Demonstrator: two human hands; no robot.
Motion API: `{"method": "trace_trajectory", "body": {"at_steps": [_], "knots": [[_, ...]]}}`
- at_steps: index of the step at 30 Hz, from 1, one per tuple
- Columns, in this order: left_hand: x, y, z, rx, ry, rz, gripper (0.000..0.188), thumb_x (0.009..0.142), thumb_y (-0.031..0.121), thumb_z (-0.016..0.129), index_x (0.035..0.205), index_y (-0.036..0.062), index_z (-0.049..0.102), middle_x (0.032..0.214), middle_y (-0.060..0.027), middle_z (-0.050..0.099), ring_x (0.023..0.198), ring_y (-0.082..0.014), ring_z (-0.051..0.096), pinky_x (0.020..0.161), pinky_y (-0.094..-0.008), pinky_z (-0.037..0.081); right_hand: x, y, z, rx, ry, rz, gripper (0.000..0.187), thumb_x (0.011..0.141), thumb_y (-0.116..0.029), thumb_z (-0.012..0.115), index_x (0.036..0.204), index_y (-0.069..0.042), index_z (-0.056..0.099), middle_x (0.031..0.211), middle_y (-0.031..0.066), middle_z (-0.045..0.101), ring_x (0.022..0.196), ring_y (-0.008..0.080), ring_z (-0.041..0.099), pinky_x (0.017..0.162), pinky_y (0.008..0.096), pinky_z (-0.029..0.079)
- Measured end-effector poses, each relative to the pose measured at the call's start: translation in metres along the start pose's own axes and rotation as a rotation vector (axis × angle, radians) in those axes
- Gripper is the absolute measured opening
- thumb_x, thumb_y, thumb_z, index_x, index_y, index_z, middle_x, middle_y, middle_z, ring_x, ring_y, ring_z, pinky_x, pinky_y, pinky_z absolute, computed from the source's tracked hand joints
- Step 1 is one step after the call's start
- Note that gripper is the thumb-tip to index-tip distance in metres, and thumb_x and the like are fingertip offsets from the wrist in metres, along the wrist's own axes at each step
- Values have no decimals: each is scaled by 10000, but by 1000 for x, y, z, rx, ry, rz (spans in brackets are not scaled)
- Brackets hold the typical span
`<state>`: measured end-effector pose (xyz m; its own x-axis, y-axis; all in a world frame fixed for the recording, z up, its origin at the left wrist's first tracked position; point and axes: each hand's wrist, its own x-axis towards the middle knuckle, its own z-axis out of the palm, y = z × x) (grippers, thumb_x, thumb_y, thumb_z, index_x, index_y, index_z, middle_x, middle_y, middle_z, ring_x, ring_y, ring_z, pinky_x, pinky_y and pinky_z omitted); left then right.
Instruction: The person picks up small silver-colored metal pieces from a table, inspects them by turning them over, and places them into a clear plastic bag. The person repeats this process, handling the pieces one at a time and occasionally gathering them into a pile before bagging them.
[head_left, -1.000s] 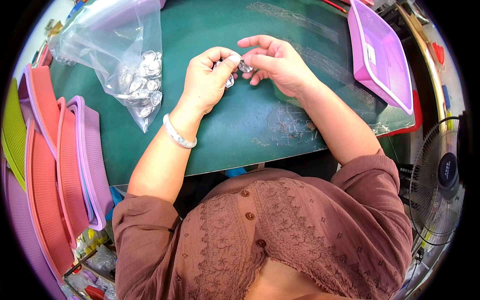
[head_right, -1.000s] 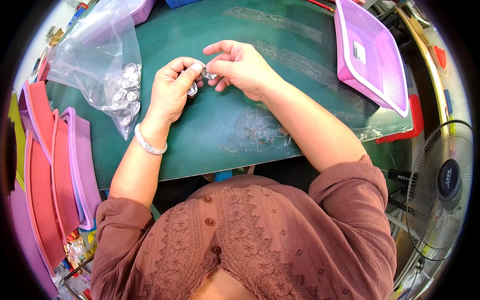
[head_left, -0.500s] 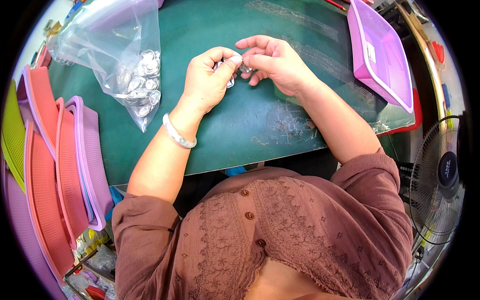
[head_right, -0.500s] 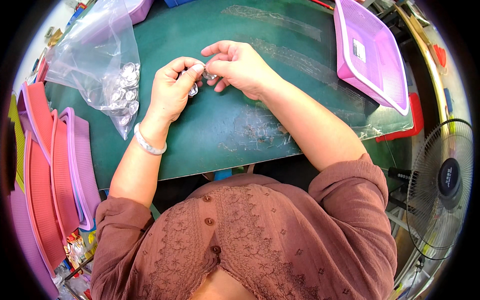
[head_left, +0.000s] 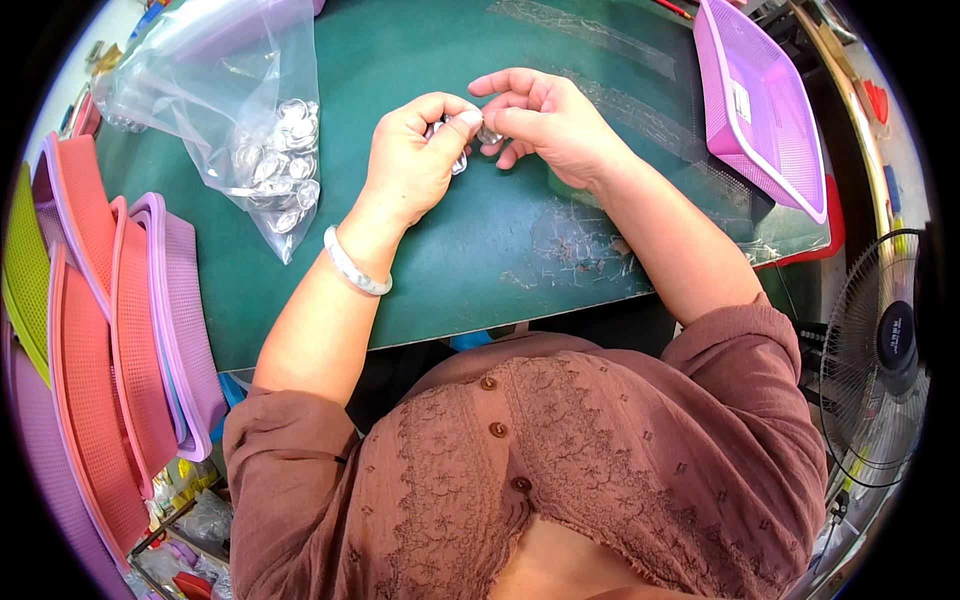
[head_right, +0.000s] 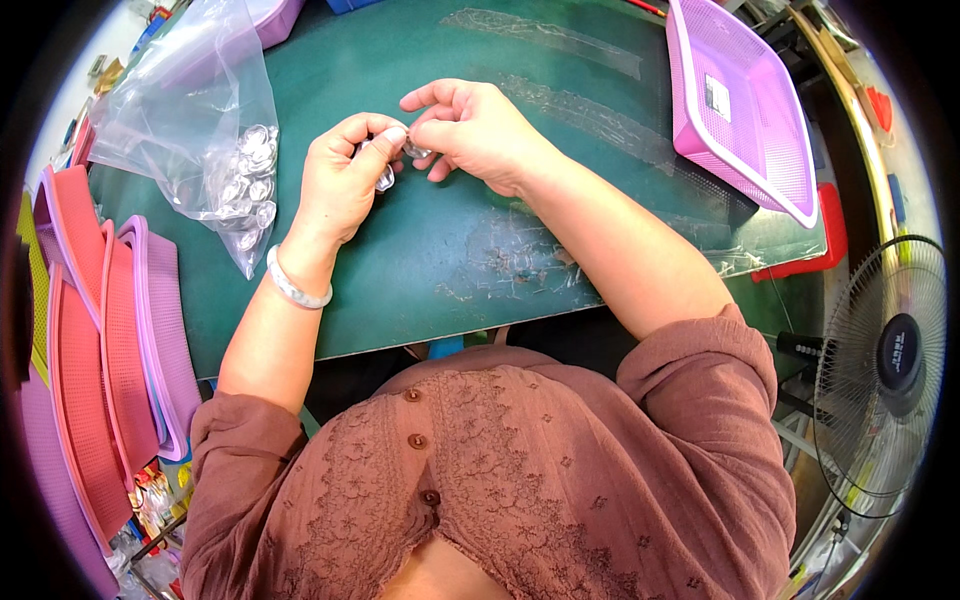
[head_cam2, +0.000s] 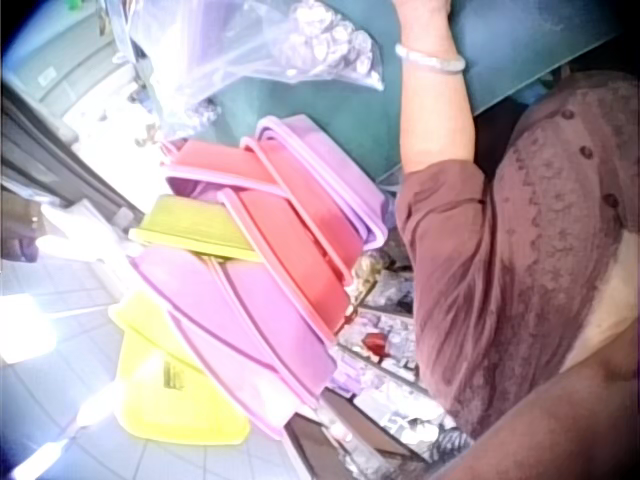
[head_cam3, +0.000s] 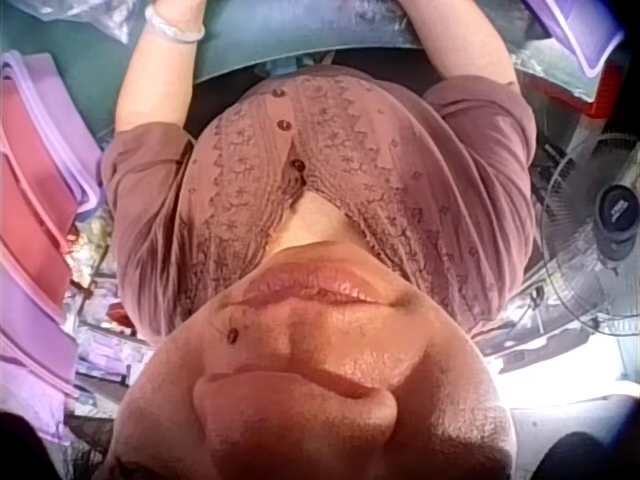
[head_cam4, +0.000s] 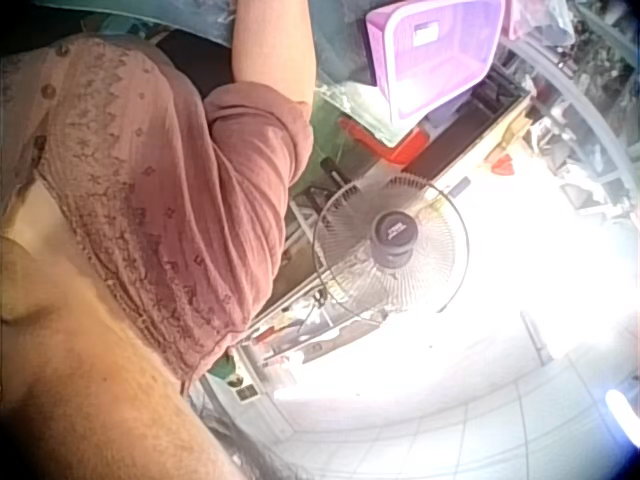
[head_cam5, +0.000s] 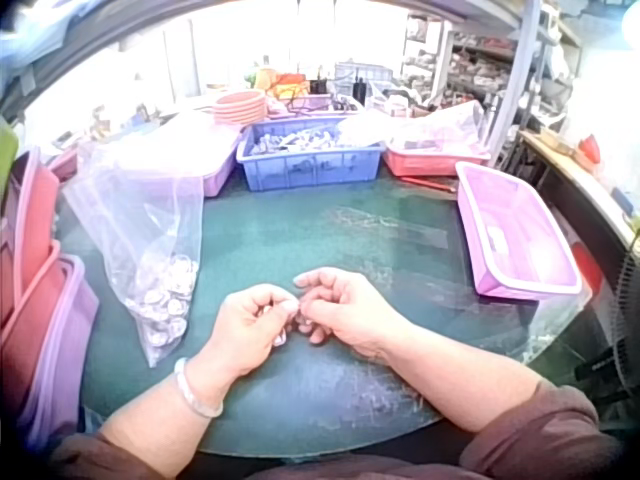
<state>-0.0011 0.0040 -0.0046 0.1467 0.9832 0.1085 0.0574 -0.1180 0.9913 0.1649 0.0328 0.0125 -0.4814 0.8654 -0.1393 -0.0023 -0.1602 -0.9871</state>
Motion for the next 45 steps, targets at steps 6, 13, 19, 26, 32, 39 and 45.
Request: {"method": "trace_trajectory", "body": {"at_steps": [6, 13, 19, 26, 32, 39, 45], "knots": [[0, -1, 0, -9, -3, 8, 97, 847, 109, 572, 842, 21, 613, 719, 14, 557, 637, -56, 498, 564, -182, 401, 0, 1, 0, -3, 0, 4, 365, 807, -83, 573, 1140, 32, 481, 849, 72, 606, 715, 120, 577, 588, 239, 496], [0, -2, -1, -32, -11, -8, 103, 849, 115, 571, 850, 20, 611, 720, 13, 559, 637, -56, 497, 567, -181, 400, 0, 1, 0, 7, -10, -1, 353, 814, -81, 576, 1136, 30, 482, 847, 74, 605, 717, 119, 579, 585, 235, 497], [1, 1, -2, -110, -17, -124, 118, 850, 152, 576, 856, 38, 607, 725, 10, 574, 616, -54, 503, 525, -180, 387, 2, 1, -2, 29, -27, 10, 323, 824, -51, 533, 1130, 36, 477, 858, 82, 598, 707, 132, 591, 595, 242, 510], [6, 4, -11, -374, 36, -306, 100, 844, 168, 585, 839, 69, 594, 696, 6, 560, 600, -78, 520, 477, -188, 366, 1, -2, -5, 178, -65, 22, 339, 834, -15, 491, 1161, 52, 432, 877, 118, 598, 712, 162, 612, 612, 255, 522], [7, 3, -13, -438, 35, -307, 113, 840, 166, 587, 841, 53, 587, 703, -11, 569, 600, -89, 520, 467, -195, 370, 1, -1, -5, 186, -93, 19, 347, 843, -13, 486, 1175, 56, 411, 922, 176, 600, 722, 175, 617, 639, 270, 528], [7, 3, -14, -462, 49, -316, 113, 837, 159, 584, 841, 46, 586, 706, -19, 576, 595, -95, 523, 459, -200, 373, 2, 0, -5, 206, -98, 19, 337, 848, -22, 493, 1168, 56, 421, 917, 177, 600, 720, 173, 617, 645, 271, 528], [7, 2, -13, -488, 44, -325, 111, 840, 154, 580, 841, 43, 585, 694, -19, 573, 602, -99, 535, 454, -198, 381, 2, 2, -4, 187, -88, 12, 326, 848, -36, 530, 1148, 57, 441, 913, 167, 604, 716, 161, 615, 630, 260, 525]]}}
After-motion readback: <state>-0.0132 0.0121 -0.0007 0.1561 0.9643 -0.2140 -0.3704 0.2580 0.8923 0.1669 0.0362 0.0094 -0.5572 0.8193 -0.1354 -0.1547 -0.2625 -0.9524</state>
